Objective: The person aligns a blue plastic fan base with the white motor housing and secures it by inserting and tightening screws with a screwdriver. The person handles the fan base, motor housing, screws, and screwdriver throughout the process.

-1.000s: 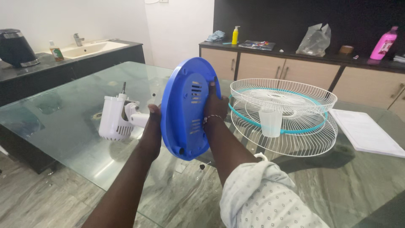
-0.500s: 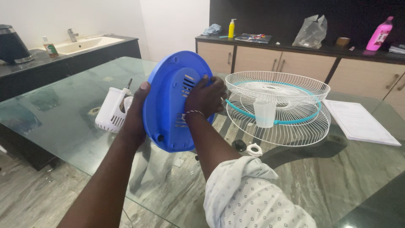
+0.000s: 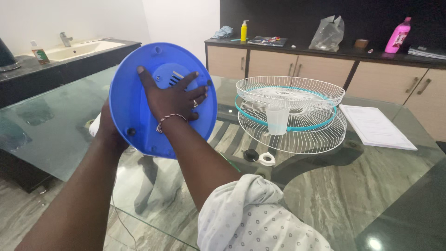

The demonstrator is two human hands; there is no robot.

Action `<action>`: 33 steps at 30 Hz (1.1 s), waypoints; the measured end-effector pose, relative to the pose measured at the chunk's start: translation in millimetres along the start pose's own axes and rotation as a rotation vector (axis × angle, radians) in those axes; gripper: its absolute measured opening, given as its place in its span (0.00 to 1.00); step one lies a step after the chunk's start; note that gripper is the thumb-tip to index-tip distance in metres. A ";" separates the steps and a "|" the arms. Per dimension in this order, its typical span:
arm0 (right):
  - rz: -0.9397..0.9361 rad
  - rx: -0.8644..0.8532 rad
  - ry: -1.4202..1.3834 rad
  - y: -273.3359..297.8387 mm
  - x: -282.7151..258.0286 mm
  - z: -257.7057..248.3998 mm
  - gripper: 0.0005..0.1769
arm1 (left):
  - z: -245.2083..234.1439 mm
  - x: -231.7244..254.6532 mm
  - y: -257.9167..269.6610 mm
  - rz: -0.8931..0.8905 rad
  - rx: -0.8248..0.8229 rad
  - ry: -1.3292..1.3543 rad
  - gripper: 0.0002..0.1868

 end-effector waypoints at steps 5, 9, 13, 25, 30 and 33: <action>0.192 0.039 -0.023 8.8 21.8 0.5 0.80 | -56.7 -26.2 -9.4 -0.117 0.146 -0.100 0.18; 0.299 -0.012 -0.100 8.6 43.6 13.0 0.80 | -63.1 -28.5 -6.8 -0.128 0.104 -0.220 0.16; 0.375 -0.016 -0.190 6.2 63.0 25.1 0.85 | -42.9 -30.3 -4.5 -0.223 0.033 -0.162 0.18; 0.376 -0.134 -0.189 6.6 84.6 17.2 0.87 | -0.6 -30.7 7.1 -0.345 0.130 -0.188 0.31; 0.370 -0.115 -0.237 16.3 91.2 11.8 0.83 | -1.8 -35.5 22.5 -0.398 0.165 -0.341 0.36; 0.383 -0.110 -0.245 16.1 92.9 12.6 0.82 | -19.8 -28.0 28.4 -0.324 0.214 -0.454 0.39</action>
Point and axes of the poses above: each hand's wrist, its own y-axis away from the middle knuckle, its own z-axis out of the palm, x = y × z, the point moved 9 cm from there along -y, towards the middle knuckle, and after that the axes turned 4 degrees about y, right-handed, at the moved point
